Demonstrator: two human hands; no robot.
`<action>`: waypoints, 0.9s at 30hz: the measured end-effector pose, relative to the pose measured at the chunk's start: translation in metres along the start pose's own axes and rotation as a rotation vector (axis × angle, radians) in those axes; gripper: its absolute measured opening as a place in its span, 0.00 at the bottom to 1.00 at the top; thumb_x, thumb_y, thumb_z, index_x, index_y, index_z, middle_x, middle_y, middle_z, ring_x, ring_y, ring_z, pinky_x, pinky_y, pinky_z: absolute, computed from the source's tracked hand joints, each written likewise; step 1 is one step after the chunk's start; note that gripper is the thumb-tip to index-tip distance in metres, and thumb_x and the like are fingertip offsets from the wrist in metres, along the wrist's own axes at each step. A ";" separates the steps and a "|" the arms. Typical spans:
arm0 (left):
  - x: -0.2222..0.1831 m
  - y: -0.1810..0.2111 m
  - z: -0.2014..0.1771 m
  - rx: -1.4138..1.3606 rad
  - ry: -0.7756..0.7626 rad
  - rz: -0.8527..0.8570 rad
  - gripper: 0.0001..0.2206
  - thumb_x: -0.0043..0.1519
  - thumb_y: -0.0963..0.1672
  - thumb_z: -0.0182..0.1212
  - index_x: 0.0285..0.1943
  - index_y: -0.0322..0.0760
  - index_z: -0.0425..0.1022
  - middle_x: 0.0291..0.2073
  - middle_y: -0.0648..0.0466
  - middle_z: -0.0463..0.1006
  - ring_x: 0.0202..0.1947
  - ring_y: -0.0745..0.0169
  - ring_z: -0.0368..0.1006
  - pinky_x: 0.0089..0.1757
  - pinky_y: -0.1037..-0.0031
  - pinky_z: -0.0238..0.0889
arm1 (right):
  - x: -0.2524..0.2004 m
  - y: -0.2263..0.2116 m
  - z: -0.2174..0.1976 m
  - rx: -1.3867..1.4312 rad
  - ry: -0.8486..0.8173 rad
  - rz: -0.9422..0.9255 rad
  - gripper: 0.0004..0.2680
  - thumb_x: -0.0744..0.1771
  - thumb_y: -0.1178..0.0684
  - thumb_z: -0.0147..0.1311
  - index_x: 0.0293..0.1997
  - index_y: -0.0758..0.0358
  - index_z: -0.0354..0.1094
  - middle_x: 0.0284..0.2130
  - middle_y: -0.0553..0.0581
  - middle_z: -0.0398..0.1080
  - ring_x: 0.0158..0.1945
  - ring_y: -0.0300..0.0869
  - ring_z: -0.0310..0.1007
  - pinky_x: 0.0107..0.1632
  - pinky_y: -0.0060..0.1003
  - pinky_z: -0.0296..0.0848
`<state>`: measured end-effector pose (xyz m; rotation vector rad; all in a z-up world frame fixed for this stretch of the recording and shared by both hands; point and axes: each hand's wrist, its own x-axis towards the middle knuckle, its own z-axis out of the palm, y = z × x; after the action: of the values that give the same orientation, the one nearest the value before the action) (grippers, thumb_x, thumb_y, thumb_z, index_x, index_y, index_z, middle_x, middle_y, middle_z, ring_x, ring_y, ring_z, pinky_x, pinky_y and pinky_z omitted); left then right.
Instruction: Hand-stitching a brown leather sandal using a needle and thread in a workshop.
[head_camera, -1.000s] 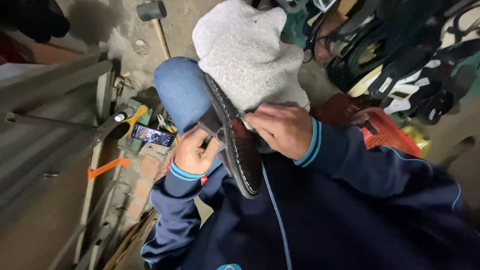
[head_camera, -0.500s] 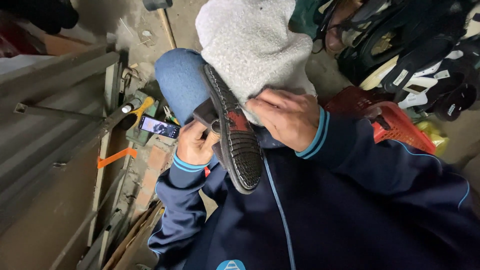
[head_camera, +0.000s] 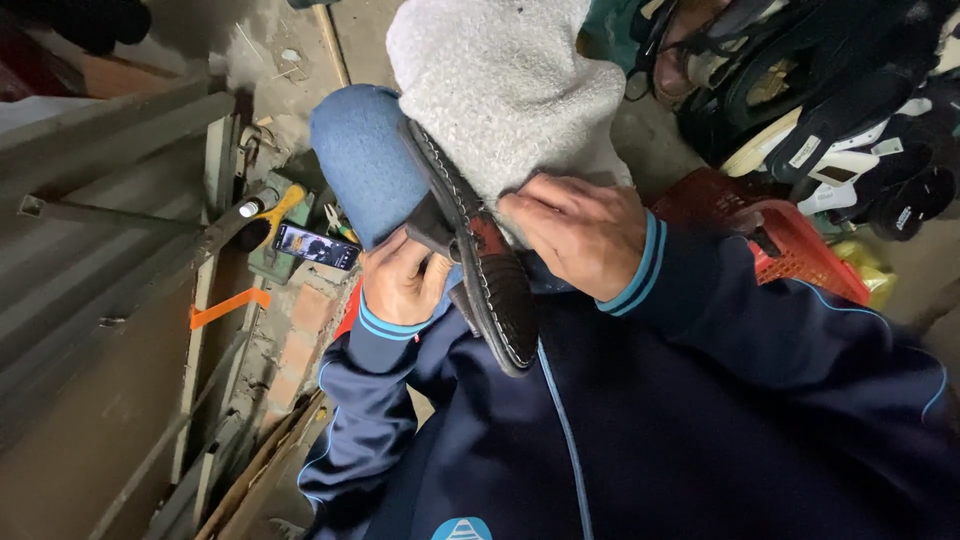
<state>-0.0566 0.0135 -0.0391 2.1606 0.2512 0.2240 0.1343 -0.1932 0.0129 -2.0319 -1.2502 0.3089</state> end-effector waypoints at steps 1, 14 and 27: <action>0.000 -0.001 0.000 0.000 -0.001 0.000 0.06 0.65 0.41 0.64 0.34 0.36 0.80 0.29 0.47 0.81 0.33 0.33 0.78 0.34 0.54 0.73 | 0.000 -0.001 0.001 0.000 0.000 0.001 0.07 0.70 0.57 0.51 0.50 0.56 0.73 0.35 0.49 0.70 0.36 0.46 0.76 0.36 0.38 0.77; 0.010 0.012 0.001 0.004 0.026 0.015 0.06 0.65 0.42 0.66 0.34 0.36 0.79 0.30 0.44 0.80 0.36 0.32 0.78 0.35 0.52 0.73 | 0.001 -0.007 0.000 -0.051 0.032 0.008 0.06 0.71 0.56 0.48 0.49 0.53 0.73 0.33 0.47 0.68 0.34 0.43 0.74 0.36 0.35 0.76; 0.017 0.020 0.002 0.034 0.038 0.040 0.07 0.66 0.43 0.65 0.34 0.39 0.79 0.30 0.47 0.80 0.36 0.38 0.79 0.36 0.55 0.74 | -0.002 -0.010 0.000 -0.080 0.057 -0.057 0.07 0.71 0.57 0.49 0.48 0.54 0.75 0.34 0.47 0.68 0.31 0.41 0.72 0.31 0.32 0.73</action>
<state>-0.0375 0.0055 -0.0226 2.1980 0.2346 0.2859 0.1268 -0.1925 0.0194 -2.0534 -1.3011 0.1759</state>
